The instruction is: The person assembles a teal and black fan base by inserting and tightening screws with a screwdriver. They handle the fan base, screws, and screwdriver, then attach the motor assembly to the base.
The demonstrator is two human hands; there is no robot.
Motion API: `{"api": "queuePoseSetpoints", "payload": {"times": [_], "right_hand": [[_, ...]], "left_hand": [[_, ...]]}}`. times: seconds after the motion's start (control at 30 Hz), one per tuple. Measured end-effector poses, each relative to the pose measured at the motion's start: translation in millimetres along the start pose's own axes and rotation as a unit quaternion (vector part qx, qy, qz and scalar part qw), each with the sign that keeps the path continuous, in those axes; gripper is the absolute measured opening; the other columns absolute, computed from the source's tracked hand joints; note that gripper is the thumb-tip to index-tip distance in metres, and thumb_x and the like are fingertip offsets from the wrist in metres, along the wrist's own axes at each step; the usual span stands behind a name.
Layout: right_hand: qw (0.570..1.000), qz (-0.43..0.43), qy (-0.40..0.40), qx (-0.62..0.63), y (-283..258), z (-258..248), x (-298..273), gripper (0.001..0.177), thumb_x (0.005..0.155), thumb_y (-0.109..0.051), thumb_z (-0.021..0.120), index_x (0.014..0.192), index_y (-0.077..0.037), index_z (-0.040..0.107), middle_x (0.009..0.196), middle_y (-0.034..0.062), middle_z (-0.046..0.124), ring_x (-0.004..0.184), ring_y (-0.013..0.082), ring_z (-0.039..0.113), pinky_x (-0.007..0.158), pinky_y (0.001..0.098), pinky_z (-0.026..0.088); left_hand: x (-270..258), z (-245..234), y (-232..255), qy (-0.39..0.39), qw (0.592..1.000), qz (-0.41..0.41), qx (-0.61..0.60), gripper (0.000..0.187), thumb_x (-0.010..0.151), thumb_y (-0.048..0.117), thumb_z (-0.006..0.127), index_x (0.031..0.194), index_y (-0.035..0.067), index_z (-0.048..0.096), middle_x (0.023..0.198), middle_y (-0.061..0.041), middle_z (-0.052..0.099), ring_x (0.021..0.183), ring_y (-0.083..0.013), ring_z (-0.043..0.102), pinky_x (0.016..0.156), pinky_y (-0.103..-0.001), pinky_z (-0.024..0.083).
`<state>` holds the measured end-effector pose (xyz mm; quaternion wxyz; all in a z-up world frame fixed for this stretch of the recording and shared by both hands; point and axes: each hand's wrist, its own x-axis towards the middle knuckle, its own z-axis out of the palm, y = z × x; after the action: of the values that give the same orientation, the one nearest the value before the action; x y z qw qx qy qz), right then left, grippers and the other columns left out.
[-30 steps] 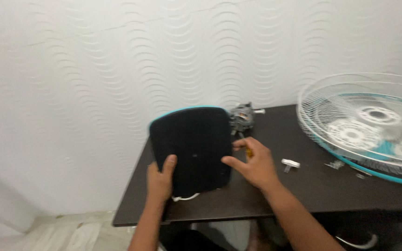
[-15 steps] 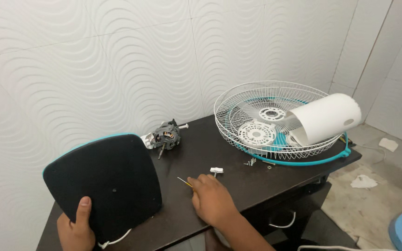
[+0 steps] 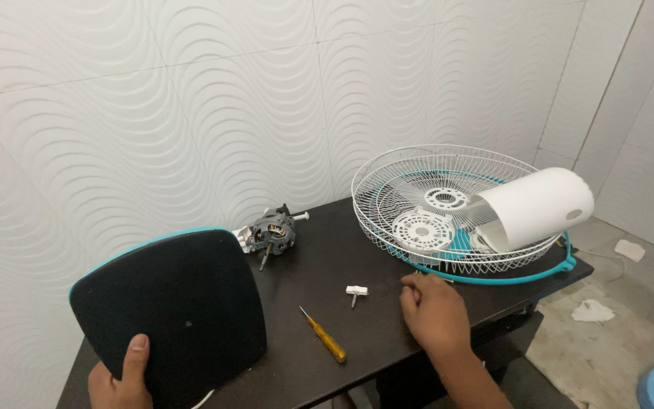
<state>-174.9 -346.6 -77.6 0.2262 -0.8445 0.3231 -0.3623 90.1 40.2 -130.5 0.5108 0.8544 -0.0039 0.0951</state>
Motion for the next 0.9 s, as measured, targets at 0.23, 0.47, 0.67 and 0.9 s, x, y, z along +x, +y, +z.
{"api": "queuePoseSetpoints", "payload": {"times": [0.23, 0.47, 0.67, 0.9], "right_hand": [[0.997, -0.008, -0.007, -0.079, 11, 8, 11, 0.029, 0.087, -0.024, 0.068, 0.114, -0.016, 0.077, 0.099, 0.0131, 0.075, 0.093, 0.0335, 0.071, 0.087, 0.0447, 0.056], [0.984, 0.037, -0.078, -0.159, 11, 12, 14, 0.035, 0.092, -0.033, 0.063, 0.124, -0.022, 0.074, 0.11, 0.0143, 0.075, 0.101, 0.0362, 0.072, 0.092, 0.0474, 0.056], [0.982, -0.015, -0.066, -0.175, 15, 14, 14, 0.033, 0.095, -0.035, 0.06, 0.12, -0.021, 0.077, 0.115, 0.0098, 0.077, 0.106, 0.0324, 0.073, 0.097, 0.0441, 0.057], [0.929, 0.115, -0.183, -0.302, 38, 40, 37, 0.034, 0.104, -0.041, 0.056, 0.131, -0.029, 0.072, 0.123, 0.0016, 0.077, 0.114, 0.0225, 0.073, 0.103, 0.0381, 0.057]], "left_hand": [[-29, -2, 18, 0.007, 0.984, 0.119, -0.135, 0.058, 0.102, 0.043, 0.058, 0.098, -0.013, 0.073, 0.086, -0.028, 0.074, 0.08, -0.0342, 0.071, 0.079, -0.044, 0.053], [-44, -8, 40, 0.022, 0.978, 0.157, -0.136, 0.053, 0.095, 0.044, 0.062, 0.093, -0.008, 0.074, 0.081, -0.022, 0.078, 0.075, -0.0288, 0.073, 0.072, -0.041, 0.054], [-55, -14, 60, 0.013, 0.969, 0.188, -0.162, 0.055, 0.092, 0.049, 0.059, 0.094, -0.004, 0.075, 0.08, -0.016, 0.079, 0.075, -0.0261, 0.075, 0.07, -0.037, 0.056], [-60, -18, 69, -0.02, 0.981, 0.122, -0.151, 0.054, 0.091, 0.051, 0.059, 0.089, -0.001, 0.074, 0.077, -0.016, 0.077, 0.071, -0.0276, 0.075, 0.07, -0.04, 0.059]]}}
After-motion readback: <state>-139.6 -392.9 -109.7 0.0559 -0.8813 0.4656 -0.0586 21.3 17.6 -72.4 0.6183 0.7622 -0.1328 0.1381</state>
